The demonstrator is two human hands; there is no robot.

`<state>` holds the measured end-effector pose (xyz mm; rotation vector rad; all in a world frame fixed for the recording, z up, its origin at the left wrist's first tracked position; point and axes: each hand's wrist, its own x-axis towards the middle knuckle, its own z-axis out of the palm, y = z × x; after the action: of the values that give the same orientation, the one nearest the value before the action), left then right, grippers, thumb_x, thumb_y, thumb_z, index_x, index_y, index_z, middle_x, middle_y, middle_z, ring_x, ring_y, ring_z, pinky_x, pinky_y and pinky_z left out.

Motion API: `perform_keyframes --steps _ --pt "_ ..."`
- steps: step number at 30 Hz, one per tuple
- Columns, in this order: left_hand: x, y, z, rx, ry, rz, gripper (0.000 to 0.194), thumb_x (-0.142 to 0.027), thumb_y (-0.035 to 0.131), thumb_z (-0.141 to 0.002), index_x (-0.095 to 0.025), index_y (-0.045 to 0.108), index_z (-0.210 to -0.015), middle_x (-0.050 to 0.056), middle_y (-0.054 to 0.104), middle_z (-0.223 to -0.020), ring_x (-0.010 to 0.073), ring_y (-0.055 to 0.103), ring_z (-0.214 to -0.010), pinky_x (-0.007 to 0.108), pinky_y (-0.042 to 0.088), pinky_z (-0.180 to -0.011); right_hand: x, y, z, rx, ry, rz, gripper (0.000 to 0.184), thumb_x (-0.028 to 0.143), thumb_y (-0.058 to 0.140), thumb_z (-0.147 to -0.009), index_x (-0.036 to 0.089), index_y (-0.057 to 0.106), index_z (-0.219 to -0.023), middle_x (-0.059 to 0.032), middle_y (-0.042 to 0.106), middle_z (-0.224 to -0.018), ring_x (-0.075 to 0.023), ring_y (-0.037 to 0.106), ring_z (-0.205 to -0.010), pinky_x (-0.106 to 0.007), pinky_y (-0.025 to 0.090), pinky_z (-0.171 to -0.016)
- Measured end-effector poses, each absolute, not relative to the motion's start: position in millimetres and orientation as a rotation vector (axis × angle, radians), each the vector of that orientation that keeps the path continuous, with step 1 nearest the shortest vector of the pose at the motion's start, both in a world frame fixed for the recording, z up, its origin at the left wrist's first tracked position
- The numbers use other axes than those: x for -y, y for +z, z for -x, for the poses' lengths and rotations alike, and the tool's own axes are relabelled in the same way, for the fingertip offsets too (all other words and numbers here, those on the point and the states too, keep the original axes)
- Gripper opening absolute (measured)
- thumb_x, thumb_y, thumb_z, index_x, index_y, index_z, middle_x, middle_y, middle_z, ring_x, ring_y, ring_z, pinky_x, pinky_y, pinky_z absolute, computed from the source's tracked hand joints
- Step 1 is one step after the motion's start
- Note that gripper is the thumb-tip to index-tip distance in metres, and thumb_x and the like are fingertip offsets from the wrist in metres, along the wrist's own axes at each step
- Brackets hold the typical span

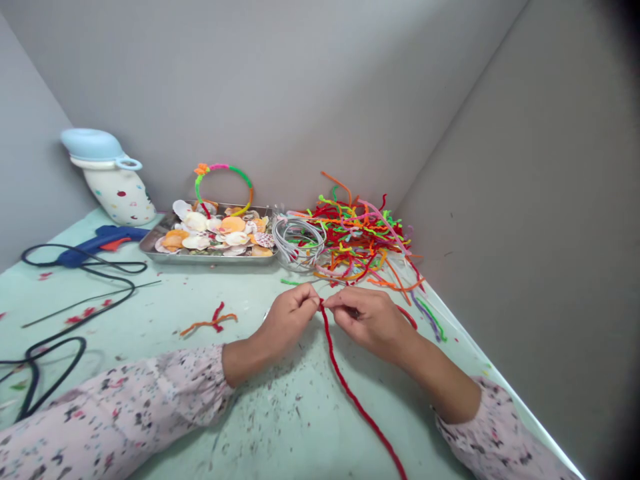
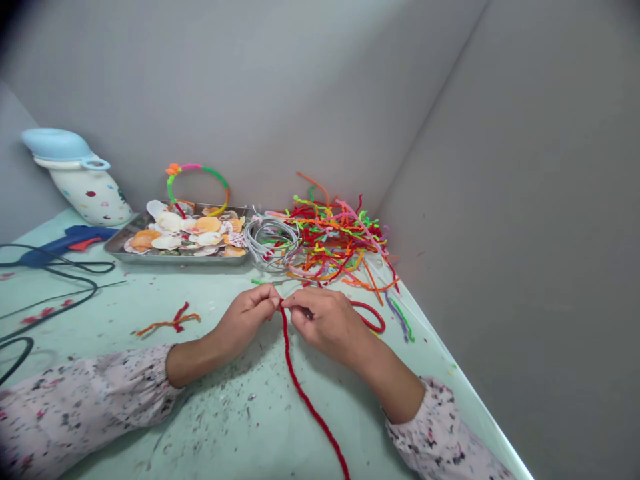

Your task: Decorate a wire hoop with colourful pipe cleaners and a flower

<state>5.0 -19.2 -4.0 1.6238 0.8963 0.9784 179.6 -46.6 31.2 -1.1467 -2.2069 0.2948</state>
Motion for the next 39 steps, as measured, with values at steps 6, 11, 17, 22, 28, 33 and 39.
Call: perform_keyframes --steps 6,11,17,22,28,33,39 --pt "20.3 -0.5 -5.2 -0.88 0.986 -1.617 0.016 -0.022 0.043 -0.081 -0.017 0.046 -0.067 -0.005 0.039 -0.059 0.0099 0.036 -0.058 0.022 0.029 -0.056 47.2 34.3 -179.0 2.159 0.343 1.197 0.023 0.01 0.051 -0.08 0.021 0.067 -0.092 0.0007 0.068 -0.08 -0.0097 0.059 -0.068 -0.02 0.043 -0.067" --pt "22.0 1.1 -4.6 -0.876 0.984 -1.613 0.018 -0.023 0.043 -0.083 -0.017 0.046 -0.067 -0.004 0.04 -0.06 0.0099 0.037 -0.059 0.022 0.029 -0.056 48.1 39.7 -181.0 2.127 0.367 1.367 0.02 0.02 0.054 -0.082 0.02 0.063 -0.1 0.0038 0.06 -0.062 -0.0092 0.048 -0.051 -0.021 0.038 -0.054" --pt "23.0 3.7 -3.9 -0.908 0.974 -1.658 0.027 -0.031 0.042 -0.088 -0.017 0.045 -0.065 -0.004 0.04 -0.059 0.0099 0.036 -0.058 0.022 0.028 -0.055 49.3 39.8 -180.0 2.168 0.361 1.4 0.012 0.021 0.052 -0.083 0.022 0.063 -0.087 0.0034 0.061 -0.065 -0.0089 0.048 -0.053 -0.021 0.035 -0.054" --pt "23.1 4.6 -4.6 -0.953 0.99 -1.736 0.03 -0.035 0.043 -0.088 -0.017 0.044 -0.064 -0.004 0.038 -0.059 0.0106 0.036 -0.059 0.023 0.029 -0.056 49.4 39.8 -178.0 2.148 0.363 1.39 0.01 0.02 0.053 -0.082 0.021 0.062 -0.083 0.0044 0.056 -0.059 -0.0086 0.045 -0.051 -0.021 0.034 -0.053" --pt "23.8 4.5 -4.4 -1.005 0.963 -1.856 0.026 -0.034 0.042 -0.088 -0.018 0.045 -0.067 -0.004 0.041 -0.06 0.011 0.038 -0.059 0.023 0.03 -0.057 49.5 40.6 -178.4 2.151 0.365 1.4 0.011 0.021 0.052 -0.083 0.021 0.063 -0.083 0.0043 0.054 -0.057 -0.0093 0.043 -0.05 -0.021 0.032 -0.051" --pt "23.5 1.7 -5.5 -1.024 0.967 -1.912 0.023 -0.032 0.042 -0.088 -0.018 0.048 -0.07 -0.004 0.045 -0.061 0.0109 0.041 -0.06 0.023 0.031 -0.058 49.5 43.3 -178.0 2.151 0.393 1.439 0.012 0.022 0.052 -0.083 0.022 0.064 -0.085 0.005 0.052 -0.055 -0.0092 0.043 -0.05 -0.021 0.032 -0.051" --pt "23.5 0.9 -6.8 -1.034 0.97 -1.946 0.021 -0.029 0.043 -0.088 -0.018 0.05 -0.072 -0.004 0.048 -0.065 0.0107 0.042 -0.062 0.022 0.031 -0.058 50.4 46.4 -177.6 2.157 0.412 1.462 0.013 0.022 0.052 -0.082 0.022 0.064 -0.086 0.004 0.057 -0.059 -0.0095 0.045 -0.052 -0.022 0.032 -0.053"
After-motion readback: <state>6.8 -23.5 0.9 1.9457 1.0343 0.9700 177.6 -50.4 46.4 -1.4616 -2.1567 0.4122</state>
